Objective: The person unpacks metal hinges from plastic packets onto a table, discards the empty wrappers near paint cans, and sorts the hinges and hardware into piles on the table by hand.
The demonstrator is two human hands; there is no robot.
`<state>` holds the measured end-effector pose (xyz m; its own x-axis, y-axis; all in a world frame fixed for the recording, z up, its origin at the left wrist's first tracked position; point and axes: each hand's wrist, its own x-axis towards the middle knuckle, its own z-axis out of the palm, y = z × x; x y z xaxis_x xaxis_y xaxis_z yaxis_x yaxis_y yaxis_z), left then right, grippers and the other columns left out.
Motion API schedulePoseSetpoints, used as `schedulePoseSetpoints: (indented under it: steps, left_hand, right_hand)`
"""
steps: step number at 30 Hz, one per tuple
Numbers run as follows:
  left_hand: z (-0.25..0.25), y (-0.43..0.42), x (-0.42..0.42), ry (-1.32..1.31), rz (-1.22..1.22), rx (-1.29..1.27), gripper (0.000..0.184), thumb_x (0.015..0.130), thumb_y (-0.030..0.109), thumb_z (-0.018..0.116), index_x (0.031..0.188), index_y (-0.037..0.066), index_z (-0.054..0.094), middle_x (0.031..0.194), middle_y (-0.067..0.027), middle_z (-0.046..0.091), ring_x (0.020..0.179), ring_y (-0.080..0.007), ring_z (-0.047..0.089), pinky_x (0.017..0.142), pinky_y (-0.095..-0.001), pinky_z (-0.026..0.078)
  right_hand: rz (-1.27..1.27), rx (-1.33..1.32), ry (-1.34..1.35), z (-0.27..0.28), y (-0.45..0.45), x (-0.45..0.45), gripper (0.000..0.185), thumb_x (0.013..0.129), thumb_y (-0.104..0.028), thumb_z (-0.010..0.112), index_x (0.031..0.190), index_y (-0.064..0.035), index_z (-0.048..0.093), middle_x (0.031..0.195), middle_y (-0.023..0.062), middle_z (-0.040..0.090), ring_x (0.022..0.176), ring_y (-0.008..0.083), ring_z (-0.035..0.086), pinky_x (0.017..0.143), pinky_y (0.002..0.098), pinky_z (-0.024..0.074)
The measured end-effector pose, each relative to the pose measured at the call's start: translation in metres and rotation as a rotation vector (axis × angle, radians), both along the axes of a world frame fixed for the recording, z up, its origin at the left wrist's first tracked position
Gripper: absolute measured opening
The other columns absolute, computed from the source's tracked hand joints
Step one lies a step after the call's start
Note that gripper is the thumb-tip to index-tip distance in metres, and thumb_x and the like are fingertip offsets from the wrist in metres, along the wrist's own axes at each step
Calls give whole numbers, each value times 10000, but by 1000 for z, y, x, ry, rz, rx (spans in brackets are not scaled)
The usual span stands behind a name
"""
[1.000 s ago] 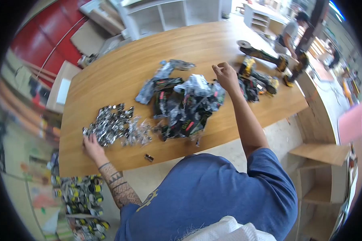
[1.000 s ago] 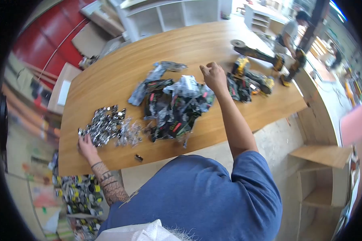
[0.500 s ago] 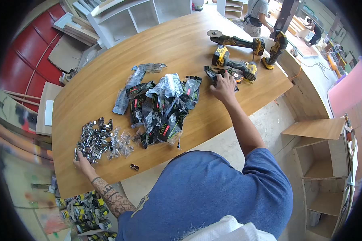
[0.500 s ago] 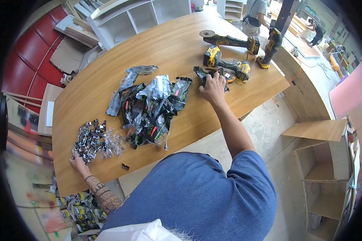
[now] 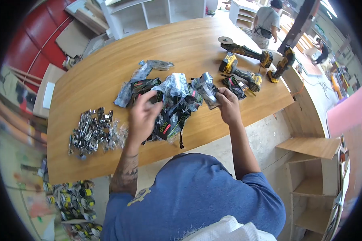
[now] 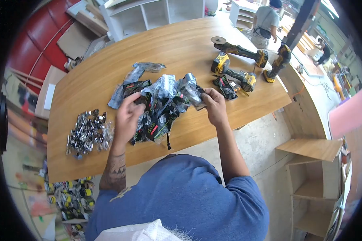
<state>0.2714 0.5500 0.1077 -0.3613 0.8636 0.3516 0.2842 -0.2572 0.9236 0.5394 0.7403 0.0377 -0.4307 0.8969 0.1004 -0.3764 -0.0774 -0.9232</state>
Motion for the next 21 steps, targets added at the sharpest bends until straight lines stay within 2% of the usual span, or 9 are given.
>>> schedulePoseSetpoints:
  steps: [2, 4, 7, 9, 12, 14, 17, 20, 21]
  left_hand:
    - [4, 25, 18, 75, -136, -43, 418, 1029, 220, 740, 1325, -54, 630, 728, 77, 456, 658, -19, 431, 575, -231, 374]
    - [6, 46, 40, -178, -208, -39, 358, 1030, 255, 742, 1217, -43, 678, 766, 69, 526, 699, -18, 446, 604, -235, 400]
    - [16, 52, 41, -178, -242, -53, 251, 1038, 237, 727, 1068, -10, 700, 784, 27, 573, 715, -49, 496, 643, -260, 442]
    - [28, 51, 45, 209, 4, 7, 200, 1020, 194, 737, 968, 8, 686, 804, -48, 618, 711, -135, 580, 668, -312, 488]
    - [28, 55, 54, 450, -40, 252, 161, 990, 159, 755, 969, 11, 694, 839, -118, 639, 741, -255, 643, 682, -366, 516]
    - [25, 55, 61, 502, -108, 284, 145, 975, 151, 775, 990, 25, 704, 845, -95, 631, 758, -233, 628, 666, -359, 491]
    - [23, 53, 72, 535, -151, 283, 130, 972, 141, 775, 989, 28, 714, 856, -95, 637, 761, -231, 635, 672, -367, 502]
    - [34, 47, 68, 360, -125, 123, 320, 971, 120, 769, 1232, -3, 629, 812, -63, 571, 751, -195, 607, 677, -355, 505]
    - [45, 40, 63, 388, -145, -30, 281, 1001, 111, 682, 1208, -30, 555, 899, -127, 606, 761, -259, 634, 714, -415, 533]
  right_hand:
    - [101, -73, 91, 18, -28, -9, 60, 1049, -46, 604, 1092, -32, 643, 961, 37, 701, 812, 103, 676, 727, 256, 565]
    - [150, -89, 114, 20, -45, -15, 60, 1046, -46, 605, 1095, -39, 638, 973, 36, 701, 832, 108, 681, 744, 277, 579]
    - [132, -128, 153, 14, -62, -13, 84, 1039, -47, 620, 1113, -20, 651, 990, 31, 707, 859, 105, 675, 783, 269, 565]
    - [176, -76, 51, 11, -66, -8, 146, 1033, -84, 644, 1163, -18, 650, 1013, 33, 708, 905, 108, 675, 825, 265, 555]
    - [136, -51, 53, 32, -80, -7, 225, 1022, -139, 679, 1205, -11, 649, 1038, 39, 711, 924, 108, 670, 844, 261, 544]
    - [128, -77, 182, 49, -79, -8, 302, 999, -200, 731, 1221, -11, 650, 1025, 19, 703, 893, 86, 649, 819, 256, 534]
    - [221, 160, -107, 65, -65, -7, 261, 1001, -234, 766, 1126, -22, 680, 933, -22, 678, 821, 41, 596, 715, 238, 494]
    - [91, 153, -172, 56, -58, -12, 214, 1015, -238, 759, 1049, -36, 697, 871, -34, 670, 770, 29, 580, 669, 229, 470]
    - [63, 103, -143, 54, -57, -14, 191, 1020, -237, 756, 1000, -53, 705, 824, -44, 663, 724, 24, 562, 644, 227, 453]
